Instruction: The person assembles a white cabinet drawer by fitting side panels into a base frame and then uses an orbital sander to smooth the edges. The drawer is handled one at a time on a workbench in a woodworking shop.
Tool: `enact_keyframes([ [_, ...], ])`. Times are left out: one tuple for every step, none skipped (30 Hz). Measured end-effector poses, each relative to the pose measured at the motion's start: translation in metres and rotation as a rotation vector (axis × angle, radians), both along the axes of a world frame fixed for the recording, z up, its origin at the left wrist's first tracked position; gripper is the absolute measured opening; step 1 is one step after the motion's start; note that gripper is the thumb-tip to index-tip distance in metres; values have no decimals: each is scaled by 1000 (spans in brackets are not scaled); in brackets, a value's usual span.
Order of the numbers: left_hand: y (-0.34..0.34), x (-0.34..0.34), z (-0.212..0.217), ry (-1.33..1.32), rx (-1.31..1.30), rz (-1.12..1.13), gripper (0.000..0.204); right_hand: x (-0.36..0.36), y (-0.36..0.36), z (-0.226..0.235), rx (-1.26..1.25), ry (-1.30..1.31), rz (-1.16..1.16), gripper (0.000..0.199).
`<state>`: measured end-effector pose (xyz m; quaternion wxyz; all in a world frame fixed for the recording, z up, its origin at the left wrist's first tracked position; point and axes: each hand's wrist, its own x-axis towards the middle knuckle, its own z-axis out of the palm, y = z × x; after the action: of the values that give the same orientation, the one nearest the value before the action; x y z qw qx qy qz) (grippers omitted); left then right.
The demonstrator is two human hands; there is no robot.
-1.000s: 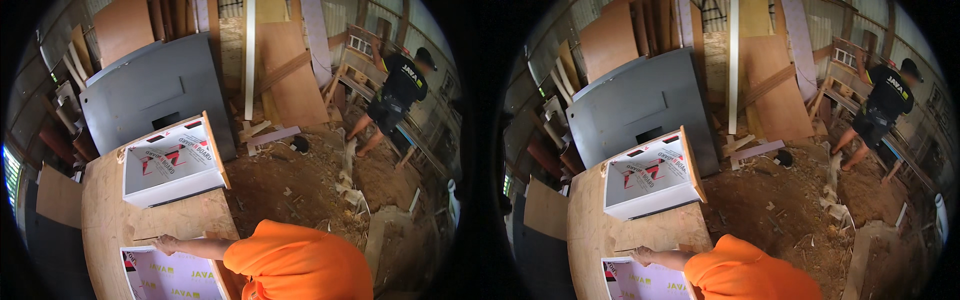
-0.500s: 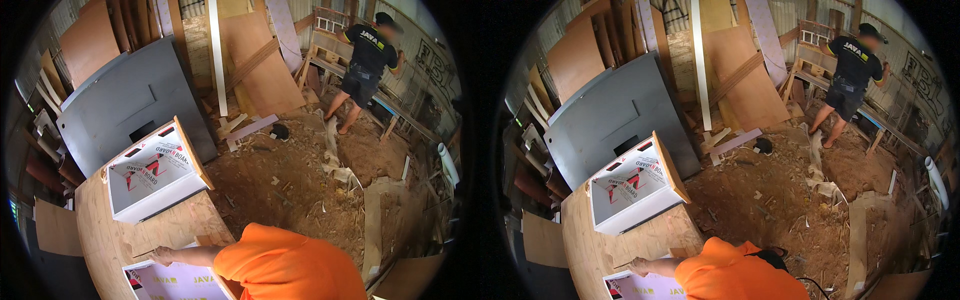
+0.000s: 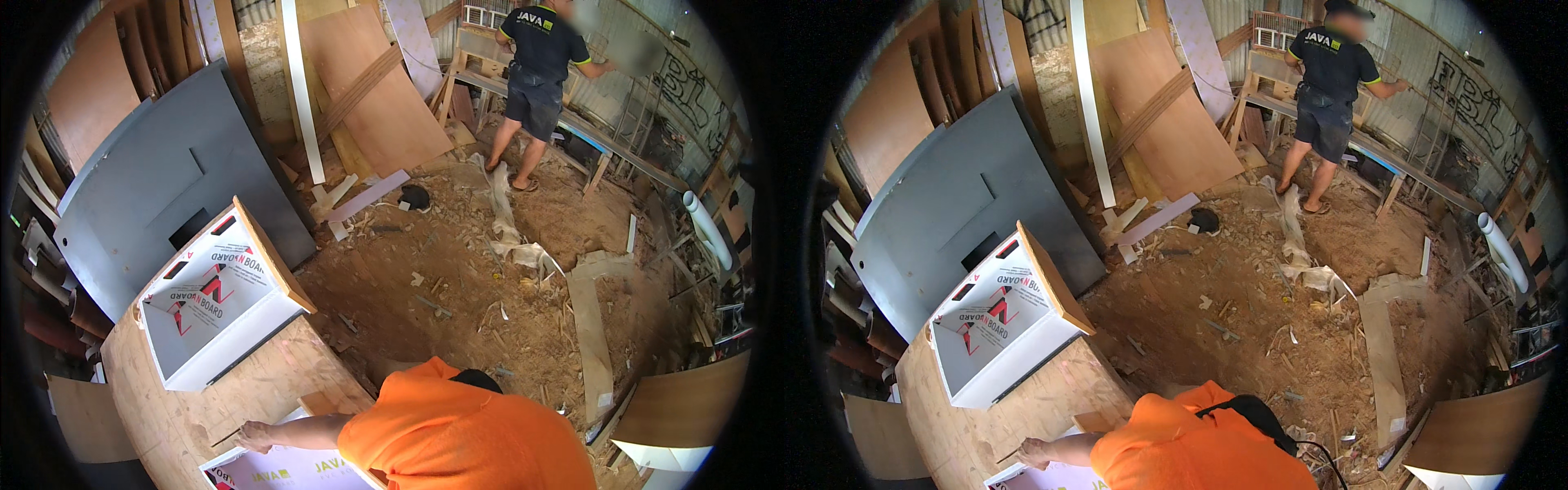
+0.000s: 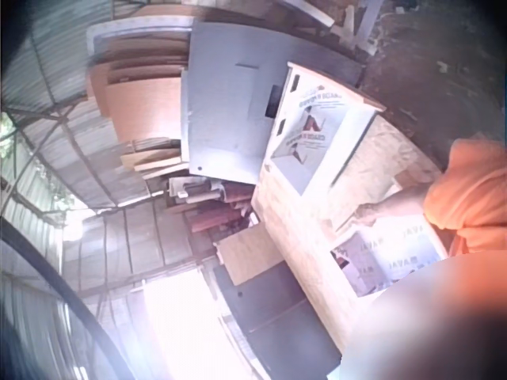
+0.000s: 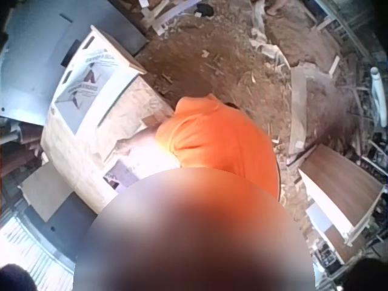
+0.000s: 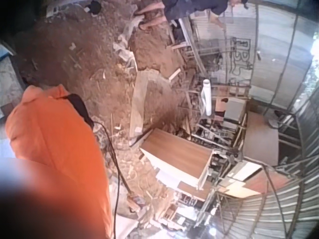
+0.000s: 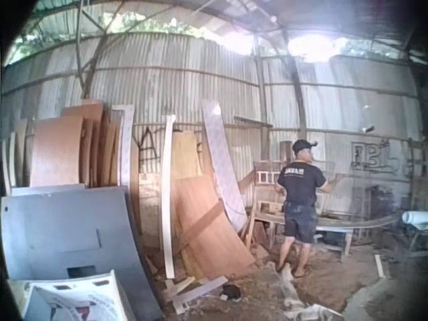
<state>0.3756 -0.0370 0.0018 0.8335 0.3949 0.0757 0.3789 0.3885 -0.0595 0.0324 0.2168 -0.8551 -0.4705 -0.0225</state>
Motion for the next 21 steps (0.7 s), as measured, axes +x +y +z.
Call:
enact_keyframes([
  [0,3,-1,-15,-5,-8,21,1,0,-1,-7,8,6,52],
  [-1,4,-2,-33,-12,-16,20,2,1,1,-9,10,10,52],
  [-2,7,-2,-51,-20,-24,20,2,-1,2,-9,12,15,52],
  [-2,8,-2,-63,-27,-28,20,3,0,5,-14,15,16,52],
  [-2,10,-2,-77,-37,-35,20,3,-3,7,-15,19,20,52],
  [-3,11,-3,-88,-40,-37,19,4,-4,9,-18,20,20,52],
  [-2,12,-3,-99,-44,-42,19,3,-4,11,-20,23,22,52],
  [-2,13,-3,-107,-51,-52,19,3,-6,12,-21,26,23,52],
  [-2,14,-2,-117,-53,-57,19,3,-6,13,-21,25,22,52],
  [-1,15,-2,-128,-55,-63,19,3,-5,13,-18,29,19,51],
  [0,15,-2,-135,-58,-70,18,3,-5,13,-16,32,18,51],
  [0,16,-2,-143,-61,-75,18,3,-5,13,-17,35,17,51],
  [2,16,-1,-152,-66,-80,18,4,-4,12,-15,35,13,51],
  [2,17,-2,-155,-71,-86,18,4,-3,10,-16,37,12,51],
  [3,17,-2,-169,-73,-86,18,4,-2,9,-15,36,13,51],
  [3,17,-3,-178,-75,-88,18,4,0,7,-12,35,15,51],
  [3,18,-3,-189,-81,-90,18,4,1,4,-8,35,17,51],
  [3,18,-4,-193,-85,-92,18,3,4,2,-2,39,15,51],
  [3,19,-4,-203,-91,-94,18,4,5,-2,4,38,10,51],
  [3,19,-5,-209,-96,-99,18,3,8,-5,10,39,3,51],
  [3,19,-6,-213,-96,-102,19,3,7,-9,32,38,1,51],
])
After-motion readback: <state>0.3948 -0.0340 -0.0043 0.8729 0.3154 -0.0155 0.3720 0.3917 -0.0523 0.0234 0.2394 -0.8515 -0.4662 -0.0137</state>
